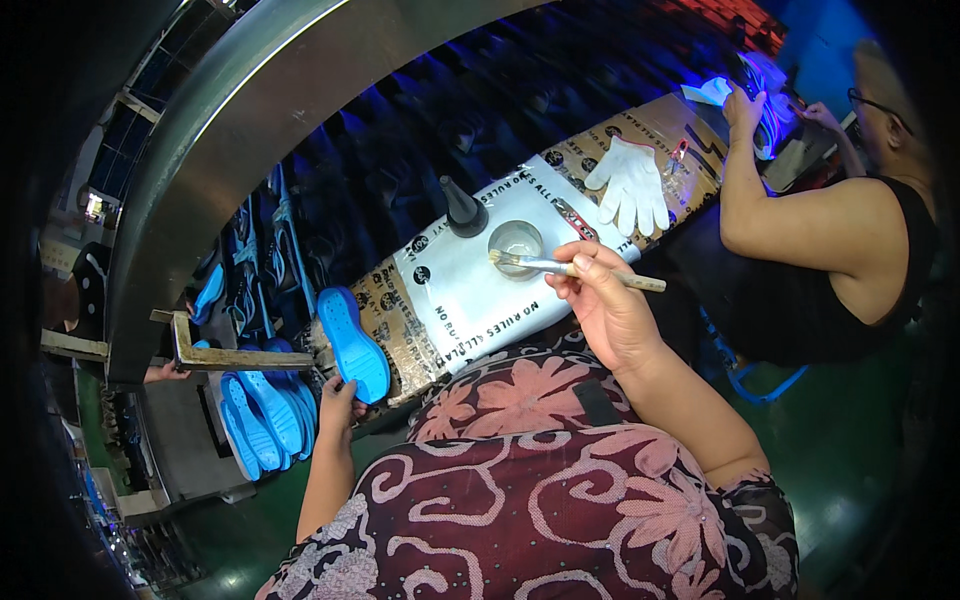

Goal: The person applies adhesive to shoe soles by dipping a brush into a dish, spreading the liquid across each sole, and placing the coated soles onto an overhead conveyor.

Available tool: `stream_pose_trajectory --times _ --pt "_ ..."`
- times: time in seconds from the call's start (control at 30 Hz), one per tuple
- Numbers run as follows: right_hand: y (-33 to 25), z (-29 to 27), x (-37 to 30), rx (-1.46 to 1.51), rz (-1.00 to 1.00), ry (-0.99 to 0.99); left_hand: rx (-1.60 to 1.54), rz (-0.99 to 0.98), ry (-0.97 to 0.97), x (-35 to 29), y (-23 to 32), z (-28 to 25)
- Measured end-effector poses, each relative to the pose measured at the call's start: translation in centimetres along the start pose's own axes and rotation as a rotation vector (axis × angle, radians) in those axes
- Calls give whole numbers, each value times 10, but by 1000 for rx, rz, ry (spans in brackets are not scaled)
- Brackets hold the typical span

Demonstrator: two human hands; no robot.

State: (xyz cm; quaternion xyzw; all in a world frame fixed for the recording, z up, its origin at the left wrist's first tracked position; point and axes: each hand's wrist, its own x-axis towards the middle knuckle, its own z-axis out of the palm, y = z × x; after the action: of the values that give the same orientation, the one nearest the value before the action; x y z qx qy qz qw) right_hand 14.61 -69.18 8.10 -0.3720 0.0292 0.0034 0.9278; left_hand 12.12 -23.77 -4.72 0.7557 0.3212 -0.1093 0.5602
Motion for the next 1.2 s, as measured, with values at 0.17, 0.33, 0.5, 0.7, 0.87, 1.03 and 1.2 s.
stream_pose_trajectory --times 0.17,0.33,0.5,0.7,0.87,1.03,1.2 --pt "5 11 -5 -90 30 -34 -567 -179 -212 -21 28 1" --pt "11 20 -3 -188 40 -104 -672 -123 -307 -38 48 22" --pt "13 30 -3 -266 37 -133 -549 10 -514 -76 86 79" --pt "10 52 2 -874 -232 -309 -464 126 -615 -93 130 127" --pt "7 75 24 -1145 -598 -448 -439 249 -702 -107 145 137" --pt "19 89 60 -1379 -989 -406 -479 245 -736 -117 149 142" --pt "37 90 65 -1623 -1099 -353 -471 251 -728 -121 152 139"
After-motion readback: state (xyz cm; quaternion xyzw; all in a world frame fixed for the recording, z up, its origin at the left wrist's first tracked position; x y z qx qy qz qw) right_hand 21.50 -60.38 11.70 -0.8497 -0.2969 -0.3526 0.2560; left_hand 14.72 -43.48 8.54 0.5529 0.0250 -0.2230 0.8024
